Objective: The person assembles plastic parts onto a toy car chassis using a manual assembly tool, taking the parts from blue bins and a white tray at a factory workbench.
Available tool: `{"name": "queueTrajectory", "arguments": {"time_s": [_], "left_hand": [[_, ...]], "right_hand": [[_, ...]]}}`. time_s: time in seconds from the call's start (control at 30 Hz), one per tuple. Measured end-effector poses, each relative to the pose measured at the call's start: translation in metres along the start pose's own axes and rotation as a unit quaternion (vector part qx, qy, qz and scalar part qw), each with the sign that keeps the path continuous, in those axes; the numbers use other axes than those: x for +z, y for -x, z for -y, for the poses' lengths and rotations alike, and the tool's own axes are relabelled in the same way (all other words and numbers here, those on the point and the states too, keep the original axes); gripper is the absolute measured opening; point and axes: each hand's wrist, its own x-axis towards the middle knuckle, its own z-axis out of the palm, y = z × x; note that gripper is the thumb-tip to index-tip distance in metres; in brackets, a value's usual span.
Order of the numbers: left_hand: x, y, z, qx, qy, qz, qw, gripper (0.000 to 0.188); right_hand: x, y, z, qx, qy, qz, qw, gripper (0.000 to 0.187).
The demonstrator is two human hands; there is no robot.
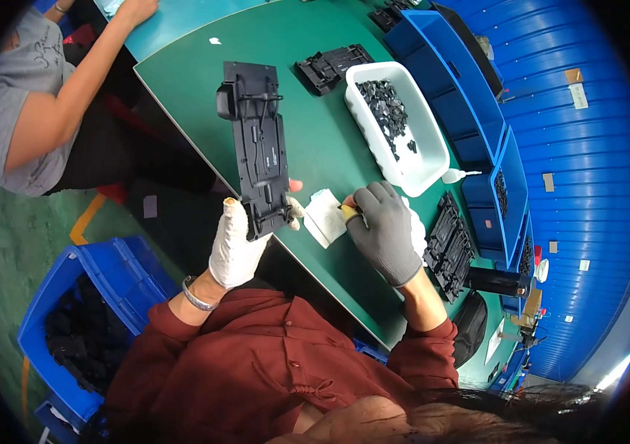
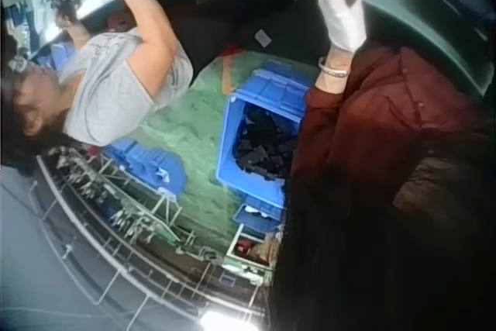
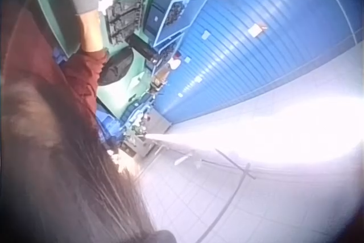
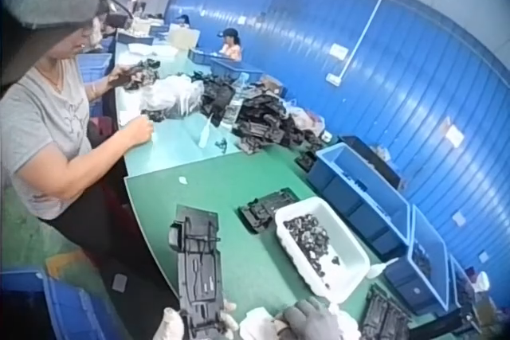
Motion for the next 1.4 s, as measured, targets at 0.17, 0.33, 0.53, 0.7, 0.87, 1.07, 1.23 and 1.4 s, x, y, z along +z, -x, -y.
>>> {"name": "queueTrajectory", "arguments": {"time_s": [0.17,0.33,0.53,0.7,0.87,1.07,1.23,1.4], "left_hand": [[-0.006,0.005,0.002,0.026,0.009,-0.012,1.0,0.095],[-0.004,0.006,0.006,0.02,0.014,-0.018,1.0,0.094],[-0.003,0.007,0.007,0.017,0.022,-0.022,0.999,0.094],[-0.003,0.007,0.008,0.016,0.02,-0.023,0.999,0.093],[-0.003,0.006,0.008,0.02,0.021,-0.025,0.999,0.094],[-0.001,0.008,0.007,0.01,0.05,-0.008,0.999,0.093],[0.004,0.009,0.002,-0.002,0.089,-0.004,0.996,0.092],[0.007,0.006,0.002,0.006,0.109,-0.024,0.994,0.095]], "right_hand": [[0.004,0.001,0.011,-0.017,-0.033,-0.016,0.999,0.014],[0.009,0.001,0.011,-0.046,-0.024,-0.03,0.998,0.019],[0.011,0.005,0.012,-0.09,0.027,0.002,0.996,0.025],[0.007,0.005,0.014,-0.084,0.014,-0.017,0.996,0.025],[0.008,0.001,0.015,-0.093,0.04,-0.011,0.995,0.025],[0.001,0.003,0.009,-0.075,0.021,-0.056,0.995,0.025],[0.004,0.01,-0.002,-0.037,0.039,-0.061,0.997,0.025],[0.012,0.016,0.003,-0.061,0.064,-0.057,0.994,0.023]]}}
